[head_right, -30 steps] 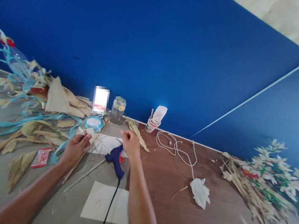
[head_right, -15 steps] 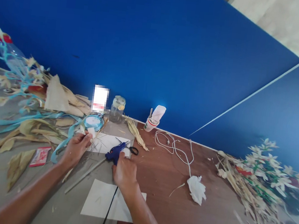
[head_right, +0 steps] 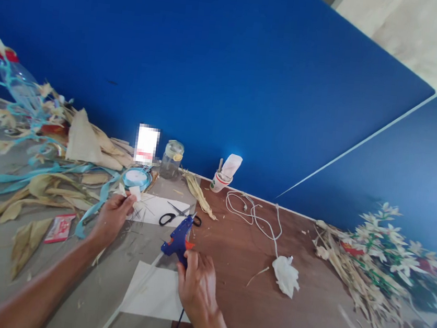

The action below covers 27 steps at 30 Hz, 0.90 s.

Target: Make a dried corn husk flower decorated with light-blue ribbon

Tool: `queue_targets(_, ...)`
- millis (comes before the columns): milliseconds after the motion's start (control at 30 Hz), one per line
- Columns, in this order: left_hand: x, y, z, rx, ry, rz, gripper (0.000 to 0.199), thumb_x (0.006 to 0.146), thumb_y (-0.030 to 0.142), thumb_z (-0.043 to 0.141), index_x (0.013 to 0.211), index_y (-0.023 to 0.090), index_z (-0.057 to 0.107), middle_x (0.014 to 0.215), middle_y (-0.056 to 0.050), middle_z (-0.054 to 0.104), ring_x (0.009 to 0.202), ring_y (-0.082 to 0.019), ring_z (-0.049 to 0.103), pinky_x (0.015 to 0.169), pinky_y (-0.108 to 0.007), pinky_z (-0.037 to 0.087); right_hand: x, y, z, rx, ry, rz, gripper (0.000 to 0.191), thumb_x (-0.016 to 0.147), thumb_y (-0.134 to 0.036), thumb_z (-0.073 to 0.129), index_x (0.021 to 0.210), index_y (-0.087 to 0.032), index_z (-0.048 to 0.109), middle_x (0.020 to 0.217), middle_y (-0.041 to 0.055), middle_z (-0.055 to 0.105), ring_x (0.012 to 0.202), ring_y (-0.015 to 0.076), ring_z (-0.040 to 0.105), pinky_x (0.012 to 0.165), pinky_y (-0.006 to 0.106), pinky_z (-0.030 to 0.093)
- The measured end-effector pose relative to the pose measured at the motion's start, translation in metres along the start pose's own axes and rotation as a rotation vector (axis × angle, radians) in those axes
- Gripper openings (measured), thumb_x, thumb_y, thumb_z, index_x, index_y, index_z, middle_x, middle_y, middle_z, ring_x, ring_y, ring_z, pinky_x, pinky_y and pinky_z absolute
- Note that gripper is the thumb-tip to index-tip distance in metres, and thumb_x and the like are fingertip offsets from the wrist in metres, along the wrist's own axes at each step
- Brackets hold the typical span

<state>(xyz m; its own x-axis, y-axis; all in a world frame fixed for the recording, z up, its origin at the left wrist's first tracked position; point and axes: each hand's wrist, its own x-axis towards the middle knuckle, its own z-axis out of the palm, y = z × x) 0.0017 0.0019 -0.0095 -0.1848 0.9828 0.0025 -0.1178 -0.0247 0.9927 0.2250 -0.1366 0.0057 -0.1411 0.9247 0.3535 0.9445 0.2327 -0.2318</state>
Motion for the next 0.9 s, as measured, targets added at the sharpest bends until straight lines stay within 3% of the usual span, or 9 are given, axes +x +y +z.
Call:
queue_targets(167, -0.001, 0.002, 0.0, 0.027, -0.018, 0.024, 0.037, 0.072, 0.045, 0.064, 0.054, 0.02, 0.044, 0.046, 0.006, 0.036, 0.044, -0.009, 0.031, 0.044, -0.024, 0.022, -0.005, -0.007, 0.012, -0.003, -0.09, 0.008, 0.012, 0.08, -0.01, 0.053, 0.088, -0.02, 0.055, 0.078, 0.0066, 0.067, 0.073, 0.0219, 0.064, 0.068, 0.032, 0.046)
queue_targets(300, 0.0, 0.002, 0.0, 0.017, -0.031, 0.043, 0.037, 0.074, 0.045, 0.063, 0.055, 0.021, 0.043, 0.047, 0.006, 0.035, 0.045, -0.01, 0.031, 0.044, -0.024, 0.022, 0.005, -0.018, 0.009, 0.026, -0.164, -0.033, 0.008, 0.079, -0.014, 0.059, 0.085, -0.019, 0.058, 0.081, 0.0056, 0.067, 0.076, 0.0206, 0.062, 0.071, 0.03, 0.045)
queue_targets(367, 0.001, -0.001, -0.001, 0.004, -0.023, 0.037, 0.036, 0.074, 0.045, 0.063, 0.055, 0.021, 0.044, 0.047, 0.006, 0.035, 0.045, -0.01, 0.031, 0.044, -0.024, 0.023, 0.016, -0.017, 0.007, 0.069, -0.189, -0.038, 0.003, 0.083, -0.018, 0.057, 0.084, -0.02, 0.059, 0.086, 0.0051, 0.066, 0.077, 0.0185, 0.061, 0.071, 0.027, 0.044)
queue_targets(433, 0.002, -0.003, -0.001, -0.001, -0.006, 0.024, 0.037, 0.073, 0.046, 0.064, 0.055, 0.021, 0.044, 0.047, 0.006, 0.036, 0.045, -0.01, 0.031, 0.045, -0.024, 0.023, 0.033, -0.01, 0.007, 0.079, -0.192, 0.015, 0.012, 0.087, -0.017, 0.049, 0.083, -0.02, 0.06, 0.085, 0.0042, 0.065, 0.076, 0.0156, 0.061, 0.069, 0.024, 0.043)
queue_targets(500, 0.002, -0.004, -0.001, 0.003, 0.005, 0.023, 0.038, 0.072, 0.046, 0.064, 0.054, 0.02, 0.044, 0.047, 0.006, 0.037, 0.046, -0.01, 0.032, 0.045, -0.024, 0.024, 0.054, 0.003, 0.01, -0.004, -0.187, 0.126, 0.016, 0.088, -0.015, 0.047, 0.087, -0.019, 0.062, 0.088, 0.0053, 0.066, 0.081, 0.0163, 0.061, 0.07, 0.024, 0.042)
queue_targets(567, 0.001, -0.003, 0.0, 0.01, -0.006, 0.023, 0.038, 0.072, 0.046, 0.064, 0.054, 0.021, 0.043, 0.047, 0.006, 0.037, 0.045, -0.01, 0.031, 0.045, -0.025, 0.023, 0.075, 0.016, 0.015, -0.097, -0.266, 0.182, 0.016, 0.087, -0.016, 0.048, 0.094, -0.019, 0.063, 0.095, 0.0064, 0.067, 0.088, 0.0175, 0.061, 0.073, 0.025, 0.043)
queue_targets(767, 0.0, -0.001, 0.0, 0.025, -0.027, 0.023, 0.039, 0.075, 0.045, 0.061, 0.054, 0.021, 0.039, 0.046, 0.007, 0.033, 0.043, -0.009, 0.027, 0.044, -0.025, 0.02, 0.106, 0.027, 0.028, -0.252, -0.364, 0.149, 0.024, 0.084, -0.01, 0.047, 0.101, -0.015, 0.063, 0.116, 0.0142, 0.061, 0.099, 0.0236, 0.06, 0.078, 0.031, 0.044)
queue_targets(900, 0.001, -0.004, -0.001, 0.024, -0.029, 0.025, 0.04, 0.075, 0.046, 0.06, 0.054, 0.021, 0.038, 0.047, 0.007, 0.031, 0.043, -0.009, 0.027, 0.044, -0.024, 0.019, 0.11, 0.026, 0.03, -0.347, -0.426, 0.108, 0.027, 0.084, -0.007, 0.044, 0.105, -0.015, 0.06, 0.108, 0.0156, 0.064, 0.094, 0.0247, 0.062, 0.075, 0.032, 0.044)
